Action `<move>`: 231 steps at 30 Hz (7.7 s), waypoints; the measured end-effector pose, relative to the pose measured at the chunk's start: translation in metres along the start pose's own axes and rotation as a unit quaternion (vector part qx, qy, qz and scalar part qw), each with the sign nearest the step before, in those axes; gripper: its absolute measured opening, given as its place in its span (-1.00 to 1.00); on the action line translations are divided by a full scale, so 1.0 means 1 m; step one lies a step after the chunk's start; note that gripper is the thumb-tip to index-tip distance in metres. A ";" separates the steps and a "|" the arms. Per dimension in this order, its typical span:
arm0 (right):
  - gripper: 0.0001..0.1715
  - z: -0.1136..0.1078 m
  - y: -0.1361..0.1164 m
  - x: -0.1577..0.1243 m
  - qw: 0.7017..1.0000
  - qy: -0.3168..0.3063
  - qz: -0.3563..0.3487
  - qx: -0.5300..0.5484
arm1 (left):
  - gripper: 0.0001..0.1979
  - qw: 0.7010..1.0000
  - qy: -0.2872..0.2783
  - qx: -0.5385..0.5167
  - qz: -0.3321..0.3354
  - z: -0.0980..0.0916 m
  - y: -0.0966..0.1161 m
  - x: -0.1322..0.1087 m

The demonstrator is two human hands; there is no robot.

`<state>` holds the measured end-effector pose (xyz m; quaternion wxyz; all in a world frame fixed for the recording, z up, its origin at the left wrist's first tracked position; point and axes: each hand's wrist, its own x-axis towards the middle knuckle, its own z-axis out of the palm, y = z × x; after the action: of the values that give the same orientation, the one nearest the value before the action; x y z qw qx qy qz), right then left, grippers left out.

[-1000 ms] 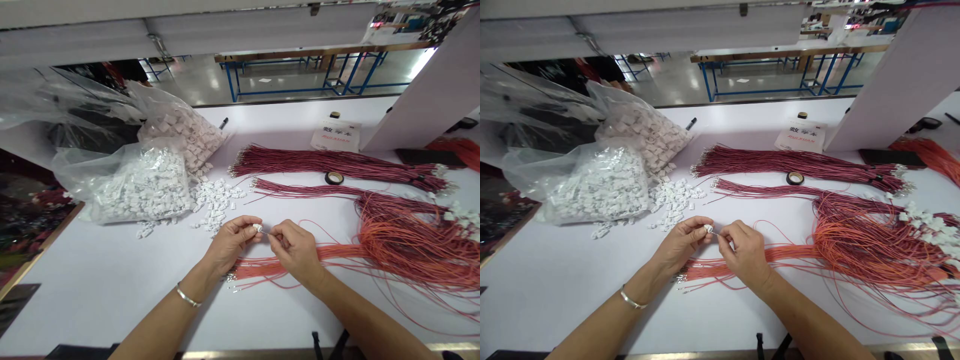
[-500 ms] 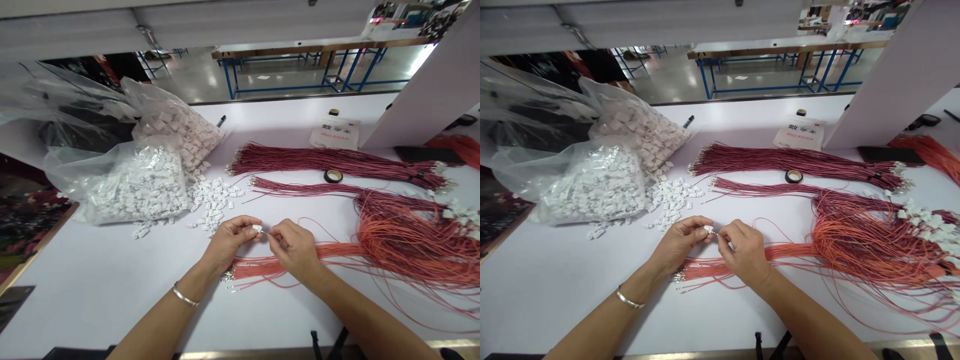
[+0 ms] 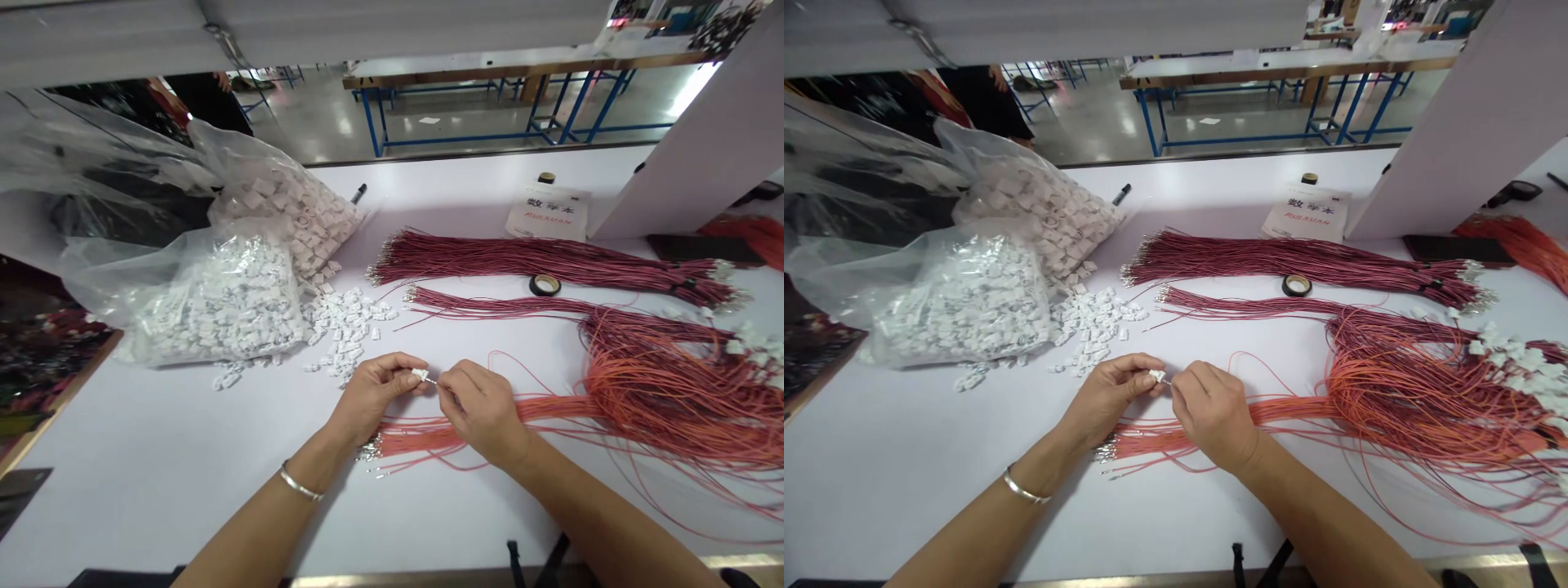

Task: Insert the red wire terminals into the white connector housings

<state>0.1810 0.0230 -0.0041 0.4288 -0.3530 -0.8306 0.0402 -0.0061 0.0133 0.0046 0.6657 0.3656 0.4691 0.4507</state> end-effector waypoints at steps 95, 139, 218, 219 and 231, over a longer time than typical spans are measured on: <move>-0.89 -0.014 0.079 0.064 0.925 -0.276 0.219 -0.141 | -0.77 0.988 0.106 0.091 0.060 -0.011 0.004 0.009; -0.73 -0.002 0.017 0.016 0.982 -0.093 0.137 0.088 | -0.80 0.995 0.040 0.055 0.073 -0.007 -0.003 0.005; -0.86 0.014 0.014 0.006 0.972 -0.138 0.149 0.117 | -0.80 0.995 0.023 0.092 0.031 0.001 0.001 0.002; -0.86 0.014 0.013 0.006 0.971 -0.142 0.149 0.118 | -0.79 0.995 0.021 0.094 0.029 0.002 0.001 0.001; -0.84 0.010 0.016 0.009 0.978 -0.120 0.127 0.116 | -0.77 0.996 0.028 0.082 0.026 0.001 -0.003 0.002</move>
<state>0.1787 0.0426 -0.0100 0.3558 -0.3960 -0.8141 0.2320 -0.0044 0.0146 0.0016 0.6082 0.4182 0.5134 0.4376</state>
